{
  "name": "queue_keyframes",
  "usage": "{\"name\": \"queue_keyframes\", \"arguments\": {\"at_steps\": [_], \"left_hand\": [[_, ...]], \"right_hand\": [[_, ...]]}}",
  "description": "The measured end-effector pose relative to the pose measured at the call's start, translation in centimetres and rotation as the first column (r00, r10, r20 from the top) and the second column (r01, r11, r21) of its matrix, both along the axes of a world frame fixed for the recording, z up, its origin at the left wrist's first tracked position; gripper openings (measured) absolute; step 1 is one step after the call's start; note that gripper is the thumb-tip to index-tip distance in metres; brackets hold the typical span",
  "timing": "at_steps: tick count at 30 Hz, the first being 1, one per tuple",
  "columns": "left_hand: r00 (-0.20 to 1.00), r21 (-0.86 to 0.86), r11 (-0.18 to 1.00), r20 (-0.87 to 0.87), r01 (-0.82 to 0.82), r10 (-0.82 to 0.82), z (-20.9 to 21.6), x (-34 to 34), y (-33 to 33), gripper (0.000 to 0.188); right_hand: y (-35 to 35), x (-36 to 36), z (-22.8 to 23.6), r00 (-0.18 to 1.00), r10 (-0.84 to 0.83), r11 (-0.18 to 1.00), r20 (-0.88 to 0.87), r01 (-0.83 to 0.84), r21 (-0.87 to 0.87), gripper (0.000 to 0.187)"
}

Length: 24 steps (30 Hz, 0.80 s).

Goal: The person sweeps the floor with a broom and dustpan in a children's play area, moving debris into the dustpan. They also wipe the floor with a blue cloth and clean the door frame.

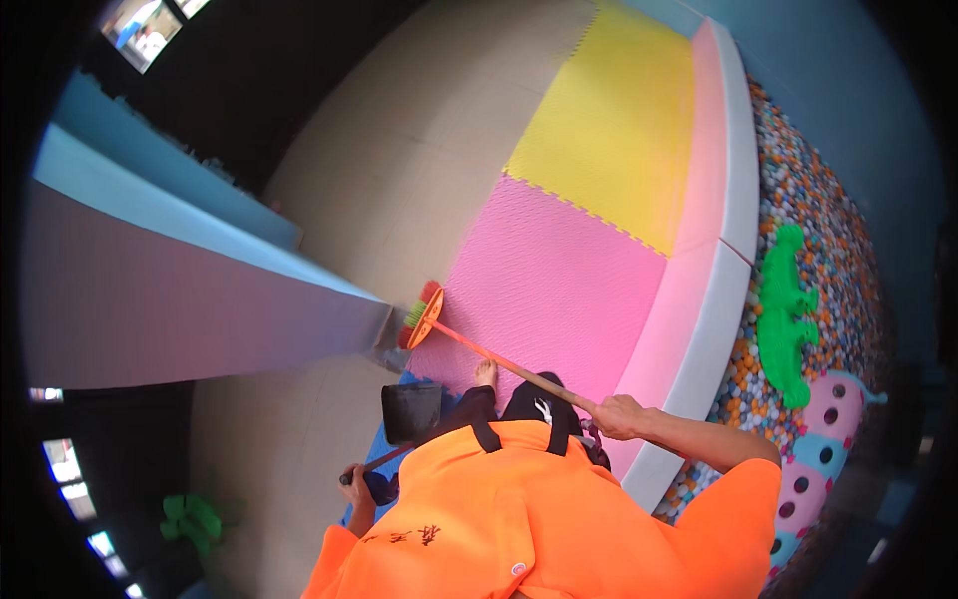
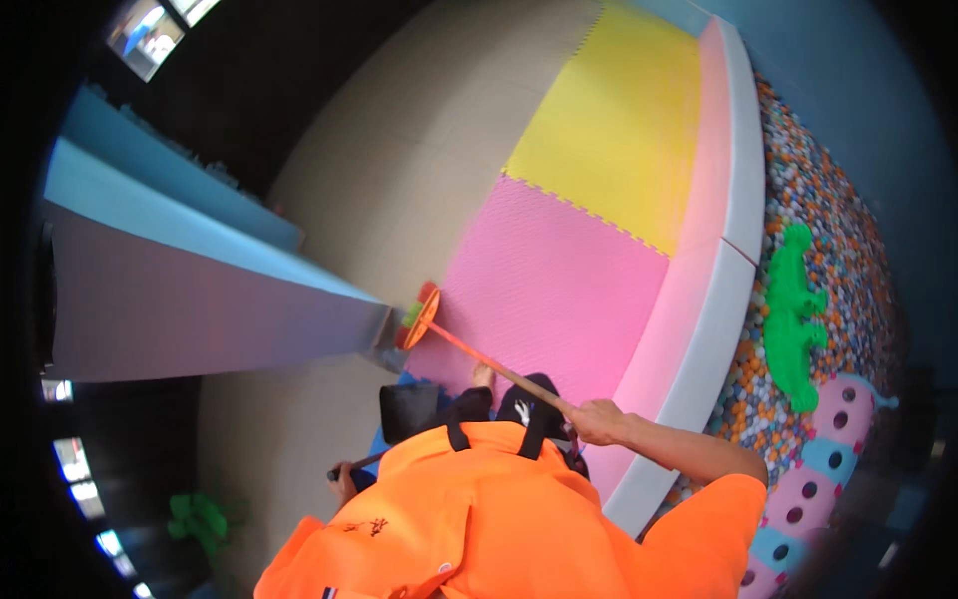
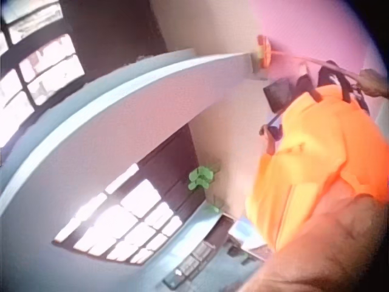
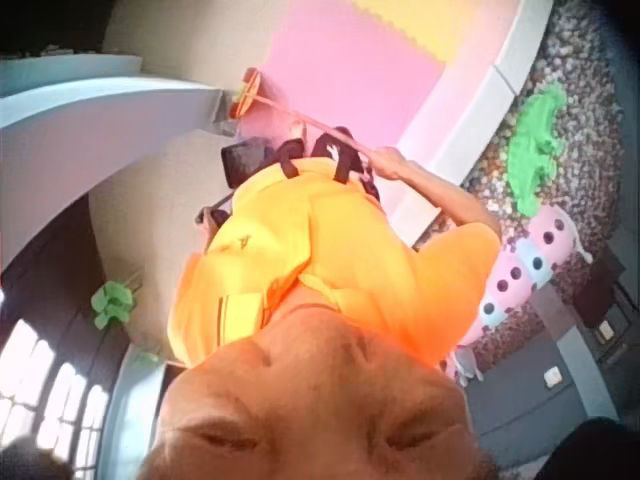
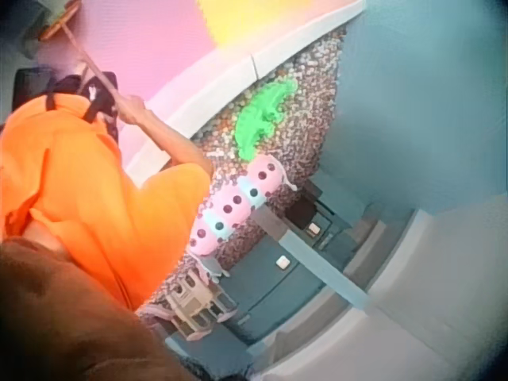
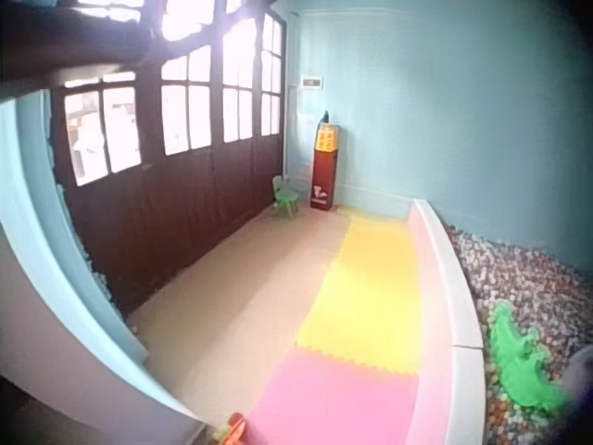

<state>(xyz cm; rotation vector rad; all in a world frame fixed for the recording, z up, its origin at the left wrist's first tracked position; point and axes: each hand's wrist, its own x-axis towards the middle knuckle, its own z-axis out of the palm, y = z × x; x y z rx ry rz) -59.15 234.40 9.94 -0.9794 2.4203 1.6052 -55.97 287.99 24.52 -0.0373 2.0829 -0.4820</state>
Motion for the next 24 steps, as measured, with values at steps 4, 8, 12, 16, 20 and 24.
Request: {"name": "queue_keyframes", "arguments": {"at_steps": [4, 8, 12, 16, 20, 24], "left_hand": [[0.993, -0.082, 0.992, 0.063, -0.092, 0.097, -0.5, 2.4, 3.0, 0.011], [0.957, -0.047, 0.956, -0.015, -0.291, 0.290, -0.3, 3.6, 9.1, 0.011], [0.868, -0.088, 0.864, -0.093, -0.496, 0.488, 0.8, 1.5, 18.0, 0.010], [0.804, -0.046, 0.807, -0.136, -0.588, 0.578, 2.5, -3.2, 25.8, 0.009], [0.733, -0.003, 0.741, -0.150, -0.671, 0.663, 3.7, -7.7, 31.6, 0.012], [0.749, 0.066, 0.756, -0.104, -0.651, 0.654, 2.3, -14.4, 37.2, 0.011]], "right_hand": [[4.5, -5.7, -3.4, 0.977, 0.196, 0.980, -0.081, -0.199, -0.025, 0.066], [11.8, -13.0, -7.2, 0.937, 0.324, 0.944, -0.130, -0.329, -0.012, 0.066], [20.1, -19.8, -8.7, 0.930, 0.344, 0.938, -0.127, -0.347, 0.002, 0.065], [28.9, -27.3, -11.1, 0.933, 0.267, 0.964, -0.242, -0.259, 0.066, 0.068], [36.3, -34.2, -12.9, 0.914, 0.189, 0.981, -0.358, -0.163, 0.103, 0.070], [42.0, -42.3, -14.7, 0.937, 0.007, 0.995, -0.350, 0.029, 0.098, 0.068]]}}
